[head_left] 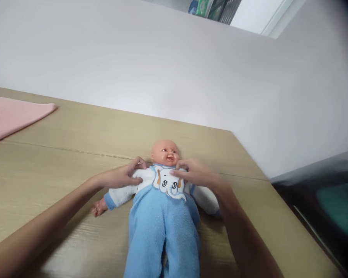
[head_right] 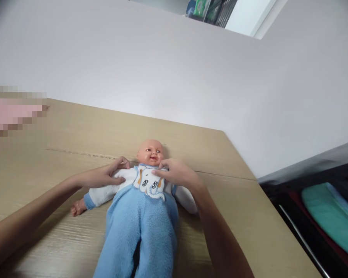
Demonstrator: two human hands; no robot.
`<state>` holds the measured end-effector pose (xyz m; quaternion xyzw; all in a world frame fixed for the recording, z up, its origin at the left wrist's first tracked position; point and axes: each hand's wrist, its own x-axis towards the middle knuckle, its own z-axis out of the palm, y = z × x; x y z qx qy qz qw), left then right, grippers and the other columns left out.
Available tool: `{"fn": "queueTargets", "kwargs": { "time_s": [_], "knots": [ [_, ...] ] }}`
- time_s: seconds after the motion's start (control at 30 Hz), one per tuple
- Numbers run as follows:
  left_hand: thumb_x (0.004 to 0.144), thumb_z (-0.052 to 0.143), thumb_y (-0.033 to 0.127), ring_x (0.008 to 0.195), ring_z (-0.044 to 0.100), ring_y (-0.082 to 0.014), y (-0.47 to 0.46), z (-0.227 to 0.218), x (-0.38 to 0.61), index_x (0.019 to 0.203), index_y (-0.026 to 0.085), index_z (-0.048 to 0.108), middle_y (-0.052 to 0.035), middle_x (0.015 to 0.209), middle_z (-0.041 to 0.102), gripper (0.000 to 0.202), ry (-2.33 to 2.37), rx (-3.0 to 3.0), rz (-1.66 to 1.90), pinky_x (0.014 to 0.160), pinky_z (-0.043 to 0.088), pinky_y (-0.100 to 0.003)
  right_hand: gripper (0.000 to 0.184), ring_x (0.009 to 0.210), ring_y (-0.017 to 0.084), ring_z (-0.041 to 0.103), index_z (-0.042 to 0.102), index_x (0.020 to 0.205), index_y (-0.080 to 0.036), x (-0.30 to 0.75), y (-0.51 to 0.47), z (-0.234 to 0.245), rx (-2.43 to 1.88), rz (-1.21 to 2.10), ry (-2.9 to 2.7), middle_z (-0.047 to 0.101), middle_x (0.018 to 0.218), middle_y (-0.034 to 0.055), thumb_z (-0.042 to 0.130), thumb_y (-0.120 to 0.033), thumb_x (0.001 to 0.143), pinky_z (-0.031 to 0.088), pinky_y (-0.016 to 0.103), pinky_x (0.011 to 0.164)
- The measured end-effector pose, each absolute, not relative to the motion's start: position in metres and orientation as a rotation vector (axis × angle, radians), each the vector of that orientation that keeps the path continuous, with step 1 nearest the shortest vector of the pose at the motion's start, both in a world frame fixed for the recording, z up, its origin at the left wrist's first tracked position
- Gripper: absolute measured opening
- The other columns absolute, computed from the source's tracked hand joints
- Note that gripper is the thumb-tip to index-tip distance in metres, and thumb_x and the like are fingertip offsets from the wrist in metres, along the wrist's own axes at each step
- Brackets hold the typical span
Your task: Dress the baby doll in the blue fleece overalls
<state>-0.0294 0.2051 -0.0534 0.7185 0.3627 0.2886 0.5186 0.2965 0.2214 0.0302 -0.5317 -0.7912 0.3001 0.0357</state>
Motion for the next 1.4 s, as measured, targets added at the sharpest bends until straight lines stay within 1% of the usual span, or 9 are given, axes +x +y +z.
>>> {"fn": "queueTargets", "kwargs": {
  "time_s": [0.1, 0.23, 0.37, 0.43, 0.67, 0.93, 1.2, 1.3, 1.4],
  "knots": [
    [0.091, 0.084, 0.031, 0.121, 0.074, -0.0316, 0.204, -0.055, -0.026, 0.124, 0.027, 0.072, -0.0080, 0.125, 0.076, 0.035, 0.853, 1.756, 0.702, 0.107, 0.057, -0.040, 0.038, 0.078, 0.025, 0.070, 0.076, 0.088, -0.022, 0.313, 0.220, 0.024, -1.532, 1.014, -2.345, 0.077, 0.080, 0.0038, 0.070, -0.054, 0.109, 0.046, 0.037, 0.071],
    [0.097, 0.081, 0.035, 0.115, 0.075, -0.0314, 0.202, -0.051, -0.030, 0.127, 0.029, 0.073, -0.0070, 0.127, 0.080, 0.032, 0.982, 1.877, 0.670, 0.101, 0.056, -0.038, 0.034, 0.111, 0.034, 0.077, 0.080, 0.114, -0.022, 0.340, 0.195, -0.001, -1.384, 0.807, -2.212, 0.084, 0.115, 0.0114, 0.074, -0.055, 0.107, 0.058, 0.049, 0.103],
    [0.101, 0.075, 0.039, 0.119, 0.072, -0.0360, 0.189, -0.027, -0.023, 0.122, 0.027, 0.075, -0.0093, 0.125, 0.080, 0.024, 1.149, 2.093, 0.795, 0.105, 0.054, -0.045, 0.059, 0.137, 0.044, 0.073, 0.074, 0.145, -0.031, 0.385, 0.154, -0.031, -1.435, 0.654, -2.138, 0.079, 0.147, 0.0133, 0.087, -0.062, 0.096, 0.059, 0.063, 0.116],
    [0.109, 0.068, 0.045, 0.125, 0.069, -0.0372, 0.177, -0.012, -0.007, 0.125, 0.027, 0.071, -0.0106, 0.129, 0.078, 0.025, 1.180, 2.114, 0.908, 0.108, 0.053, -0.049, 0.067, 0.138, 0.046, 0.075, 0.070, 0.153, -0.038, 0.409, 0.134, -0.044, -1.492, 0.639, -2.137, 0.077, 0.154, 0.0135, 0.091, -0.060, 0.093, 0.064, 0.060, 0.111],
    [0.113, 0.071, 0.034, 0.132, 0.066, -0.0397, 0.165, -0.005, 0.099, 0.129, 0.021, 0.068, -0.0145, 0.133, 0.078, 0.021, 0.923, 2.516, 0.782, 0.113, 0.051, -0.056, 0.044, 0.109, 0.044, 0.085, 0.082, 0.125, -0.028, 0.445, 0.100, -0.077, -1.613, 0.561, -1.870, 0.089, 0.119, 0.0133, 0.088, -0.053, 0.090, 0.071, 0.059, 0.095],
    [0.115, 0.070, 0.032, 0.116, 0.070, -0.0370, 0.189, -0.033, 0.144, 0.120, 0.017, 0.073, -0.0159, 0.120, 0.081, 0.016, 1.079, 2.740, 0.581, 0.095, 0.051, -0.050, 0.063, 0.109, 0.034, 0.083, 0.077, 0.121, -0.030, 0.451, 0.119, -0.071, -1.389, 0.681, -1.441, 0.084, 0.122, 0.0105, 0.109, -0.050, 0.071, 0.072, 0.045, 0.093],
    [0.124, 0.052, 0.037, 0.103, 0.073, -0.0269, 0.186, -0.034, 0.127, 0.129, 0.020, 0.073, -0.0099, 0.112, 0.081, 0.028, 0.615, 2.650, 0.938, 0.091, 0.050, -0.041, 0.066, 0.104, 0.029, 0.081, 0.076, 0.126, -0.028, 0.398, 0.159, -0.044, -1.213, 0.668, -1.523, 0.083, 0.115, 0.0076, 0.109, -0.053, 0.074, 0.071, 0.043, 0.095],
    [0.124, 0.050, 0.035, 0.109, 0.071, -0.0260, 0.184, -0.039, 0.122, 0.130, 0.023, 0.078, -0.0111, 0.117, 0.081, 0.031, 0.394, 2.737, 1.148, 0.096, 0.051, -0.039, 0.051, 0.094, 0.030, 0.081, 0.078, 0.130, -0.028, 0.363, 0.158, -0.043, -1.189, 0.526, -1.665, 0.083, 0.105, 0.0062, 0.098, -0.046, 0.086, 0.070, 0.048, 0.094],
    [0.123, 0.053, 0.032, 0.118, 0.070, -0.0268, 0.183, -0.045, 0.118, 0.122, 0.029, 0.083, -0.0101, 0.122, 0.083, 0.030, 0.322, 2.764, 1.342, 0.105, 0.052, -0.042, 0.035, 0.109, 0.037, 0.081, 0.079, 0.129, -0.031, 0.342, 0.149, -0.050, -1.131, 0.371, -1.846, 0.084, 0.121, 0.0121, 0.084, -0.036, 0.095, 0.069, 0.055, 0.098]
  ]
}}
